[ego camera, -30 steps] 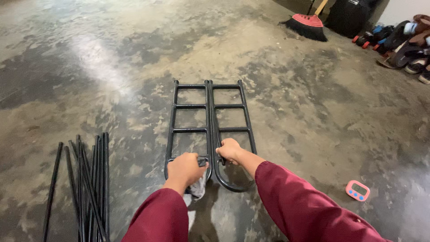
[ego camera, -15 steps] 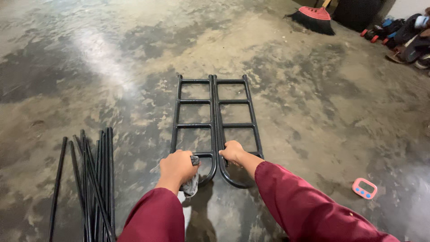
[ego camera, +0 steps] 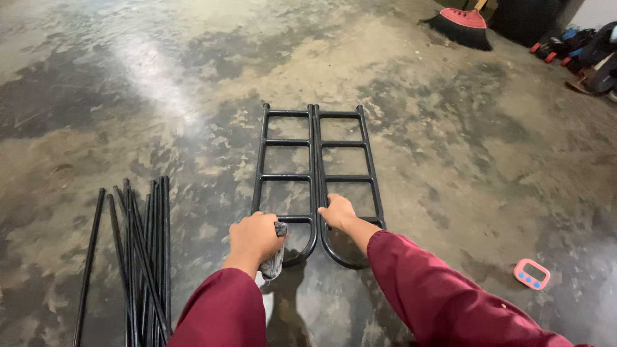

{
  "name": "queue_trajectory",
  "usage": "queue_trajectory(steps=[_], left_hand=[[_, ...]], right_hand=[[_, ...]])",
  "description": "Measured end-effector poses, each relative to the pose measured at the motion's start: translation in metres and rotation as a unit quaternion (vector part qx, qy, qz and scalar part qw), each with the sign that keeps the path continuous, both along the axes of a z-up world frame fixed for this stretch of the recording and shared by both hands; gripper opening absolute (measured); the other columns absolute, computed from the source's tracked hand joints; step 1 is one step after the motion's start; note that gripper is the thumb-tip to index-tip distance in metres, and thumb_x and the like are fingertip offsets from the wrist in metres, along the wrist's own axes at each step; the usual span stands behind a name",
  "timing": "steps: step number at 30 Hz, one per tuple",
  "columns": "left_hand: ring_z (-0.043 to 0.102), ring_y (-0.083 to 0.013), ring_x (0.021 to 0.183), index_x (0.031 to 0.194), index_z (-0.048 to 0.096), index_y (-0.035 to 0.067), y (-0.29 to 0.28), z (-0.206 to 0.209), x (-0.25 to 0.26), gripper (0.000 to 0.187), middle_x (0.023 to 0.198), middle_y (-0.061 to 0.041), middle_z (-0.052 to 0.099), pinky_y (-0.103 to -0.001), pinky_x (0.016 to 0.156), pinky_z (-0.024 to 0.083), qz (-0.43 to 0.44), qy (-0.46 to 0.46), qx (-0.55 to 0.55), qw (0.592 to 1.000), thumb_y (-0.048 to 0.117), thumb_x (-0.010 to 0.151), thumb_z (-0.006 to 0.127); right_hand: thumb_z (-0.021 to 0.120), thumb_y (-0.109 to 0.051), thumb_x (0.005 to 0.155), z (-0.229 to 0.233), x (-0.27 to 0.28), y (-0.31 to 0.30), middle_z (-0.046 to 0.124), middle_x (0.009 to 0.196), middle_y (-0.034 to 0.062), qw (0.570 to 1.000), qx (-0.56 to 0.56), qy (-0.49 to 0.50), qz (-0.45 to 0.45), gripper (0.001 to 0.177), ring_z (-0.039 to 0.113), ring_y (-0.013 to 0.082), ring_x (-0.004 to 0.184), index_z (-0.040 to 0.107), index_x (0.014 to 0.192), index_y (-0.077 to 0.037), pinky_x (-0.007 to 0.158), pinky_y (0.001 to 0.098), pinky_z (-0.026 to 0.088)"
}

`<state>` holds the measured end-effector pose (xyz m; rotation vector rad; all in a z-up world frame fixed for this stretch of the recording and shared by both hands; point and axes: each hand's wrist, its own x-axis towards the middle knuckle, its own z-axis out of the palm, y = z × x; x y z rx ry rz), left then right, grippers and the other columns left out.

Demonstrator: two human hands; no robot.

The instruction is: The person inserts long black metal rods into a black metal frame lying on the floor, using a blue rubber mallet to tap each rod into place. The person repeats this process for multiple rods, securing them into the frame structure.

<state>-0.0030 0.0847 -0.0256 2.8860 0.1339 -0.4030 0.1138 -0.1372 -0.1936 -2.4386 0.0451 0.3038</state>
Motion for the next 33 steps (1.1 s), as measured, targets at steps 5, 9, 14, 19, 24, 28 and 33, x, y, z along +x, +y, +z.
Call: queue_trajectory(steps=[5, 9, 14, 19, 24, 28, 33], left_hand=[[0.069, -0.0330, 0.108, 0.105, 0.076, 0.026, 0.009, -0.006, 0.003, 0.029, 0.112, -0.006, 0.071, -0.051, 0.091, 0.050, -0.004, -0.010, 0.014, 1.000, 0.043, 0.082, 0.070], [0.068, -0.0333, 0.105, 0.103, 0.076, 0.026, 0.016, -0.010, 0.000, 0.029, 0.108, -0.006, 0.070, -0.052, 0.089, 0.049, 0.007, -0.037, -0.006, 0.999, 0.044, 0.081, 0.070], [0.069, -0.0329, 0.104, 0.100, 0.076, 0.026, 0.034, -0.007, -0.004, 0.026, 0.108, -0.005, 0.071, -0.052, 0.087, 0.050, 0.011, -0.062, 0.008, 0.998, 0.041, 0.080, 0.069], [0.069, -0.0336, 0.102, 0.098, 0.077, 0.028, 0.072, 0.001, -0.011, 0.028, 0.106, -0.005, 0.071, -0.053, 0.085, 0.050, 0.043, -0.107, 0.043, 0.992, 0.047, 0.079, 0.072], [0.070, -0.0341, 0.099, 0.100, 0.077, 0.027, 0.123, 0.001, -0.026, 0.024, 0.106, -0.005, 0.072, -0.053, 0.081, 0.051, 0.120, -0.172, 0.070, 0.975, 0.046, 0.086, 0.070], [0.069, -0.0354, 0.097, 0.099, 0.077, 0.027, 0.165, -0.001, -0.042, 0.027, 0.114, -0.007, 0.070, -0.054, 0.077, 0.050, 0.153, -0.228, 0.101, 0.956, 0.044, 0.079, 0.074], [0.069, -0.0331, 0.101, 0.102, 0.078, 0.028, 0.216, -0.002, -0.068, 0.021, 0.105, -0.004, 0.072, -0.054, 0.087, 0.048, 0.234, -0.195, 0.127, 0.944, 0.041, 0.087, 0.070]], right_hand=[[0.074, -0.029, 0.088, -0.010, -0.001, 0.000, 0.064, 0.130, 0.0272, 0.998, -0.027, 0.054, 0.020, 0.074, 0.064, 0.0423, 0.120, 0.043, 0.149, -0.001, 0.102, 0.0457, 0.051], [0.074, -0.032, 0.087, -0.019, -0.004, 0.007, 0.058, 0.141, 0.0240, 0.998, -0.039, 0.027, 0.046, 0.073, 0.056, 0.0385, 0.132, 0.046, 0.148, -0.001, 0.112, 0.0427, 0.045], [0.071, -0.038, 0.087, 0.011, -0.026, 0.036, 0.047, 0.153, 0.0164, 0.994, -0.075, 0.027, 0.075, 0.080, 0.046, 0.0372, 0.141, 0.037, 0.155, -0.011, 0.115, 0.0465, 0.041], [0.070, -0.044, 0.089, 0.047, -0.051, 0.077, 0.027, 0.166, 0.0117, 0.982, -0.117, -0.035, 0.144, 0.089, 0.031, 0.0343, 0.149, 0.024, 0.160, -0.014, 0.120, 0.0471, 0.032], [0.066, -0.047, 0.092, 0.064, -0.067, 0.125, 0.017, 0.169, 0.0070, 0.969, -0.141, -0.012, 0.200, 0.089, 0.017, 0.0306, 0.156, 0.019, 0.162, -0.017, 0.122, 0.0528, 0.020], [0.064, -0.046, 0.092, 0.071, -0.080, 0.162, 0.016, 0.170, 0.0057, 0.970, -0.115, -0.011, 0.213, 0.086, 0.014, 0.0291, 0.156, 0.021, 0.161, -0.019, 0.123, 0.0527, 0.017], [0.061, -0.046, 0.094, 0.071, -0.093, 0.208, 0.019, 0.170, 0.0058, 0.964, -0.097, -0.010, 0.247, 0.079, 0.017, 0.0281, 0.157, 0.027, 0.160, -0.019, 0.124, 0.0514, 0.017]])
